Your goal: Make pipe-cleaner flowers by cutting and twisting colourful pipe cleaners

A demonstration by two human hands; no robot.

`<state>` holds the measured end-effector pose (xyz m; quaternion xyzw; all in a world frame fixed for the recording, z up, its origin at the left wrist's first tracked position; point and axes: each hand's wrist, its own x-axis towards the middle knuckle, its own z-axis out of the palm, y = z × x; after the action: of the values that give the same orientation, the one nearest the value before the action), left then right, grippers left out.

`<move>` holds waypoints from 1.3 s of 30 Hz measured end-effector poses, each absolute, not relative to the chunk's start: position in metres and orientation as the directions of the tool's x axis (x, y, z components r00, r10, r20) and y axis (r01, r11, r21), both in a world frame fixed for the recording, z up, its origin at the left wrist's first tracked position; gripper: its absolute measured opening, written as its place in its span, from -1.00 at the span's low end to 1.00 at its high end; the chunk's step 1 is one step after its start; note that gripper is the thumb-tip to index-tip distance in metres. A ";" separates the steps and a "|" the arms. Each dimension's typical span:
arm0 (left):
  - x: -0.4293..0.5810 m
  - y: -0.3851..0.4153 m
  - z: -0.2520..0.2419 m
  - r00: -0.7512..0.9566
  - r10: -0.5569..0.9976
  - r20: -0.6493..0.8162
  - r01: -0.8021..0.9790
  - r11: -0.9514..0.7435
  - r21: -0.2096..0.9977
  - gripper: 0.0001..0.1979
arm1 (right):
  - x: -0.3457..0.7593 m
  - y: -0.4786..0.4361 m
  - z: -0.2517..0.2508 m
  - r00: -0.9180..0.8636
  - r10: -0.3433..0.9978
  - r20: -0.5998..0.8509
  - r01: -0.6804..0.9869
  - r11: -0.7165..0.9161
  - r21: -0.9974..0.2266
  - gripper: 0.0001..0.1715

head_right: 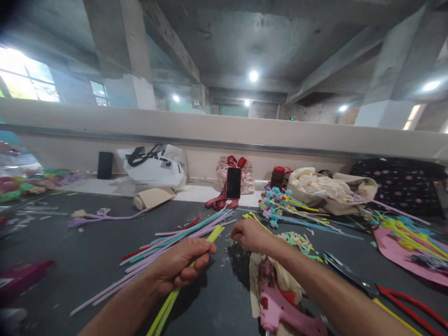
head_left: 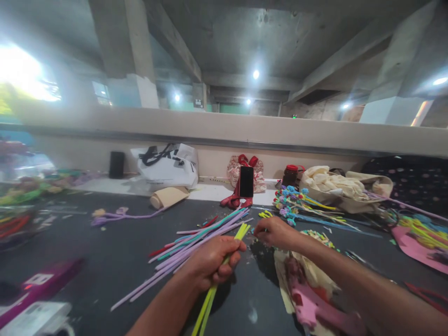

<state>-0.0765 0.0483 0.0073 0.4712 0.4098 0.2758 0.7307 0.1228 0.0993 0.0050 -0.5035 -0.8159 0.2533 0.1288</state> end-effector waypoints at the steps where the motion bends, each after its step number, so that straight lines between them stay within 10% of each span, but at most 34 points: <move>1: -0.075 0.047 0.007 0.520 0.786 -0.336 -0.019 0.403 0.915 -0.84 | 0.121 0.096 0.006 -0.445 0.894 -0.047 0.722 0.327 -0.610 -0.82; 9: -0.065 0.042 0.001 0.507 0.803 -0.313 0.023 0.351 0.936 -0.85 | 0.106 0.071 0.004 -0.411 0.912 -0.018 0.328 0.129 -0.936 -0.66; 39: -0.057 0.040 -0.012 0.497 0.825 -0.268 0.115 0.244 0.963 -0.79 | 0.108 0.074 0.000 -0.392 0.920 -0.025 0.179 0.050 -0.983 -0.66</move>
<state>-0.0570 0.0402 -0.0116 0.5540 0.4246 0.2671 0.6644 0.1078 0.0744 0.0003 -0.4307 -0.6374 0.5382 0.3442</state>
